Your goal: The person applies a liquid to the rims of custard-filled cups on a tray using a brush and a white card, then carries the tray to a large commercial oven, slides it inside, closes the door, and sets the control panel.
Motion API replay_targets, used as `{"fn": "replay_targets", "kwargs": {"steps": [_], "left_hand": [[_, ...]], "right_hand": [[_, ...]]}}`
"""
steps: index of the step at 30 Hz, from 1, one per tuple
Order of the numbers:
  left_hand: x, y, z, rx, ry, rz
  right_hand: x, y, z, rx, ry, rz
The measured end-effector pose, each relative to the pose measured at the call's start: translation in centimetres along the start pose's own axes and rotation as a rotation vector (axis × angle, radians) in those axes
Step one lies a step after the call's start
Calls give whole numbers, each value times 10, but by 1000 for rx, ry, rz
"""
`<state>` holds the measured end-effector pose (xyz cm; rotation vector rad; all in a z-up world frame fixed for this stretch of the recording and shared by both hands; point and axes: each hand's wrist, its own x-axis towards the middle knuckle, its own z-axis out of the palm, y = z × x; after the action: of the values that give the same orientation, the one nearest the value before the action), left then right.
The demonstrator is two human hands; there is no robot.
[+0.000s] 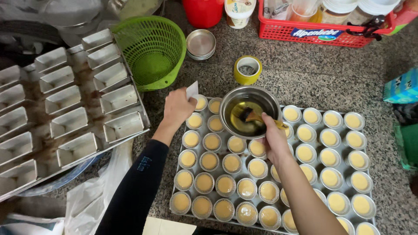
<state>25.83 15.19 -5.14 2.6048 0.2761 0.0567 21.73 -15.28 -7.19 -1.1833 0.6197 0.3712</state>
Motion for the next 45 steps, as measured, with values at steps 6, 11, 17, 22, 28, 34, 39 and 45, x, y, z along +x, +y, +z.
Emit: {"fn": "replay_targets", "kwargs": {"steps": [6, 11, 17, 22, 28, 34, 39, 45], "left_hand": [[-1, 0, -6, 79, -111, -102], [-2, 3, -17, 163, -87, 128], [-19, 8, -31, 187, -50, 184], [-67, -2, -44, 86, -3, 243], [-75, 2, -30, 100, -81, 71], [-81, -2, -30, 26, -63, -18], [-79, 3, -16, 8, 19, -15], [-98, 1, -34, -22, 16, -117]], "right_hand": [[1, 0, -5, 87, 6, -2], [0, 1, -1, 106, 4, 29], [-5, -2, -3, 97, -29, 4], [-6, 3, -5, 77, -50, -9], [-7, 10, -7, 64, -81, -2], [-19, 10, -16, 52, -56, -15], [-24, 9, -13, 69, -42, -11], [-24, 11, -18, 88, -86, -17]]}}
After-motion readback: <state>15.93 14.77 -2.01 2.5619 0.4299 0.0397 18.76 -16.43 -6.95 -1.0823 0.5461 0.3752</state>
